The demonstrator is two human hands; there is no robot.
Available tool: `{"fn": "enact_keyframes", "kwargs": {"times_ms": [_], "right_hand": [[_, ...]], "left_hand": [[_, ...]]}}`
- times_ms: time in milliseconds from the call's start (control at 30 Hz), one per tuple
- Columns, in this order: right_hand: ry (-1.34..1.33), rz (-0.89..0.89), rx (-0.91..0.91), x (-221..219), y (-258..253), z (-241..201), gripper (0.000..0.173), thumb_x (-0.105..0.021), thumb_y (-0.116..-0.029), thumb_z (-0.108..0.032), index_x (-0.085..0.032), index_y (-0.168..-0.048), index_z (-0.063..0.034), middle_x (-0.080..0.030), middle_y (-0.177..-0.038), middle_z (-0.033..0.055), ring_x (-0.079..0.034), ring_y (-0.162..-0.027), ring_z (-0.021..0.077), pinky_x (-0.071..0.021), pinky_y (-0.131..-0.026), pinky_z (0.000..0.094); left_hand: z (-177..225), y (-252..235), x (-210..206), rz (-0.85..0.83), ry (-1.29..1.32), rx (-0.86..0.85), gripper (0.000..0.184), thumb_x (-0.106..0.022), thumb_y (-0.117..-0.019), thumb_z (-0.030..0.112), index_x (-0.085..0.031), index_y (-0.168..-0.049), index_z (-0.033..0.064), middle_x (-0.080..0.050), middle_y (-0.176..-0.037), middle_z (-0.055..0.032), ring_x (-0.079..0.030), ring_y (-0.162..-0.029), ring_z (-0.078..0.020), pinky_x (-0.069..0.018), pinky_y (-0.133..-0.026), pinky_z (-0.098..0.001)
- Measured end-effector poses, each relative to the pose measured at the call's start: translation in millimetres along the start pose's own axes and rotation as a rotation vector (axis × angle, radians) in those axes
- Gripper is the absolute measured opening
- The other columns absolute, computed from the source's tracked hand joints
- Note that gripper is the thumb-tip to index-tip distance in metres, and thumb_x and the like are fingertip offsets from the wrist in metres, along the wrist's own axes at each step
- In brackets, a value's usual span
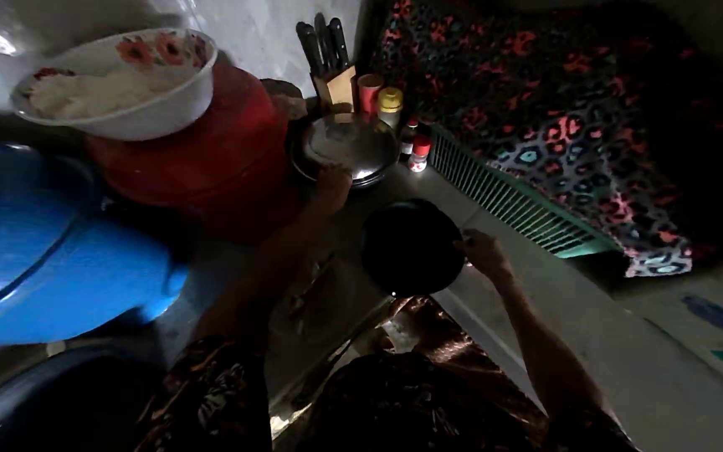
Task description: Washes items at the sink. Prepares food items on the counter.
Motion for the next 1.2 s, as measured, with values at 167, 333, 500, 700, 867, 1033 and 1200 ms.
{"fn": "enact_keyframes", "kwargs": {"times_ms": [167, 333, 500, 700, 867, 1033, 1200], "right_hand": [[0.015, -0.049, 0.048, 5, -15, 4, 0.040, -0.060, -0.1046, -0.026, -0.060, -0.136, -0.0008, -0.070, -0.114, 0.0226, -0.070, -0.100, 0.0356, -0.0550, -0.091, 0.0542], [0.013, -0.036, 0.104, 13, -16, 7, 0.033, -0.060, -0.1051, -0.023, -0.064, -0.130, -0.0017, -0.071, -0.109, 0.0235, -0.069, -0.095, 0.0370, -0.0540, -0.088, 0.0566], [-0.008, -0.013, 0.123, 20, -18, 14, 0.035, -0.061, -0.1049, -0.024, -0.064, -0.131, -0.0017, -0.071, -0.112, 0.0225, -0.071, -0.094, 0.0349, -0.0560, -0.087, 0.0545], [0.041, -0.011, 0.149, 20, -20, 13, 0.034, -0.059, -0.1058, -0.024, -0.064, -0.129, 0.0008, -0.070, -0.112, 0.0236, -0.071, -0.093, 0.0343, -0.0560, -0.087, 0.0529], [0.059, -0.006, 0.161, 22, -23, 11, 0.032, -0.058, -0.1062, -0.024, -0.065, -0.127, 0.0003, -0.070, -0.111, 0.0224, -0.071, -0.092, 0.0324, -0.0562, -0.087, 0.0511], [0.041, -0.002, 0.163, 21, -25, 0, 0.033, -0.057, -0.1063, -0.024, -0.065, -0.128, 0.0003, -0.070, -0.110, 0.0224, -0.071, -0.092, 0.0322, -0.0564, -0.087, 0.0516], [0.038, -0.026, 0.191, 14, -27, -12, 0.033, -0.057, -0.1057, -0.023, -0.066, -0.128, 0.0006, -0.070, -0.114, 0.0234, -0.070, -0.098, 0.0343, -0.0545, -0.092, 0.0538]], "left_hand": [[-5, -11, 3, -0.087, -0.069, -0.131, 0.030, -0.056, -0.1011, 0.000, -0.059, -0.129, -0.0112, -0.058, -0.133, -0.0309, -0.052, -0.131, -0.0479, -0.0397, -0.111, -0.0585], [3, -6, 59, 0.024, -0.032, -0.195, 0.032, -0.052, -0.1019, -0.003, -0.054, -0.133, -0.0116, -0.055, -0.136, -0.0327, -0.048, -0.134, -0.0494, -0.0364, -0.115, -0.0581], [-4, -17, 115, 0.089, -0.040, -0.146, 0.021, -0.053, -0.1007, -0.003, -0.062, -0.119, -0.0062, -0.058, -0.132, -0.0294, -0.048, -0.134, -0.0490, -0.0376, -0.112, -0.0613], [-4, -17, 114, 0.034, -0.068, -0.154, 0.023, -0.056, -0.0980, -0.006, -0.061, -0.121, -0.0058, -0.056, -0.135, -0.0275, -0.048, -0.135, -0.0466, -0.0400, -0.111, -0.0584], [-4, -14, 117, 0.042, -0.030, -0.170, 0.021, -0.055, -0.0996, -0.004, -0.061, -0.120, -0.0067, -0.057, -0.132, -0.0274, -0.049, -0.133, -0.0455, -0.0396, -0.111, -0.0560], [-8, -13, 114, 0.074, -0.021, -0.181, 0.019, -0.054, -0.1007, -0.003, -0.062, -0.118, -0.0070, -0.058, -0.130, -0.0285, -0.050, -0.132, -0.0460, -0.0399, -0.112, -0.0563], [-13, -9, 104, 0.195, 0.023, -0.246, 0.021, -0.052, -0.1023, -0.002, -0.062, -0.118, -0.0101, -0.060, -0.129, -0.0296, -0.051, -0.131, -0.0466, -0.0397, -0.113, -0.0543]]}}
Point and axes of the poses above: each hand's wrist, its own y-axis away from the middle knuckle, its own x-axis out of the back of the hand, z = x × y, the point moved 5 cm from there along -y, towards the middle knuckle
